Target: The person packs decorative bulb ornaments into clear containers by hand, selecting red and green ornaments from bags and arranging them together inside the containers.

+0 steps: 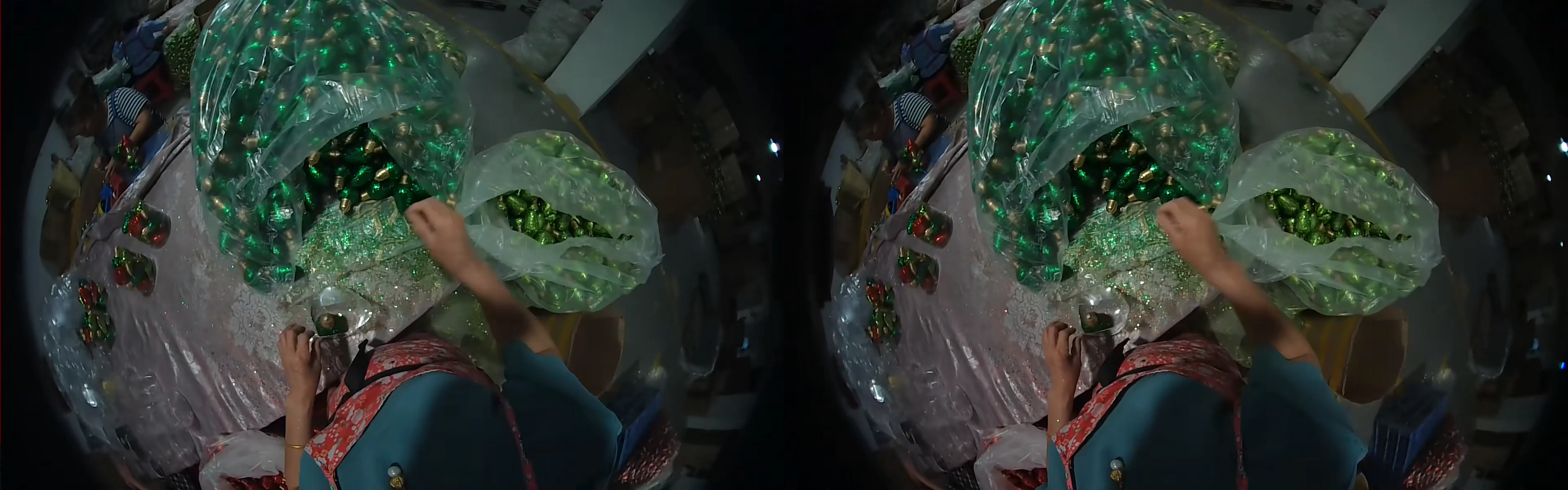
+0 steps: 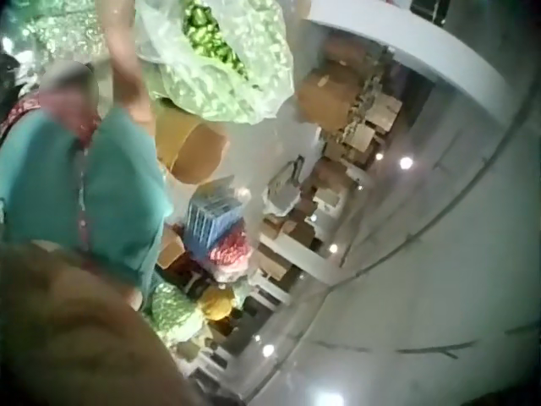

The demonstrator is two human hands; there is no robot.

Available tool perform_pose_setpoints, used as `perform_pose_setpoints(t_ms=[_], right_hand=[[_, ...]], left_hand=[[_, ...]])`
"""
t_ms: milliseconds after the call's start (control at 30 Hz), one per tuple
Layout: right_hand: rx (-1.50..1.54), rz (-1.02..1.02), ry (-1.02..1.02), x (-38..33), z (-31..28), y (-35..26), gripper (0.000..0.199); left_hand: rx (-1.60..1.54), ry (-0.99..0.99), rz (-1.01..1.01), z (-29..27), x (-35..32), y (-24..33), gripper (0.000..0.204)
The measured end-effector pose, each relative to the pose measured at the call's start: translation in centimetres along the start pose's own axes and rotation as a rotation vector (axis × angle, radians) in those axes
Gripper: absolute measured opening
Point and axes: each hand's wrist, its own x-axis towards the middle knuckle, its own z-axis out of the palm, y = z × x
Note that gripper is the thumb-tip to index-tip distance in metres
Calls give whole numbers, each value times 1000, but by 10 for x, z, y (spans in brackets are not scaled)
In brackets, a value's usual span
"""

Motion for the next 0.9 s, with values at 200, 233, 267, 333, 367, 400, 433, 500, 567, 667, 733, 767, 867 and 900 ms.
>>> perform_pose_setpoints(t_ms=[200, 233, 267, 333, 367, 400, 433, 500, 567, 667, 733, 767, 867, 900], right_hand=[[-506, 441, 48, -43, -105, 207, 16], [-497, 438, 40, -49, -105, 238, 16], [-541, 469, 18, -52, -97, 258, 18], [-625, 528, -33, -54, -80, 287, 22], [-595, 401, 114, -51, -69, 300, 27], [-553, 277, 259, -48, -57, 312, 32], [-244, 309, 370, -38, -39, 308, 35], [290, 417, 341, -17, -20, 306, 40], [618, 471, 275, -18, -24, 356, 40], [382, 273, 223, -35, -39, 435, 42], [56, 52, 112, -35, -35, 433, 45], [33, 257, 123, -31, -34, 418, 49], [-599, 583, -60, -32, -68, 359, 55], [-560, 609, 94, -40, -78, 343, 54]], left_hand=[[77, 53, -55, -2, 0, 21, 33], [92, 47, -64, -1, 2, 25, 35], [115, 40, -84, -1, 0, 29, 38], [159, 28, -131, -3, -4, 37, 40], [144, 23, -152, -2, -6, 41, 41], [132, 19, -177, 0, -6, 45, 42], [132, 24, -222, 1, -11, 47, 43], [128, 45, -262, 4, -20, 53, 45], [156, 30, -204, 9, -21, 48, 51], [134, -8, -182, 13, -7, 48, 51], [134, 19, -219, 15, -9, 51, 50], [132, 32, -232, 13, -14, 51, 50], [124, 65, -246, 7, -26, 47, 50], [111, 70, -239, 6, -29, 45, 50]])
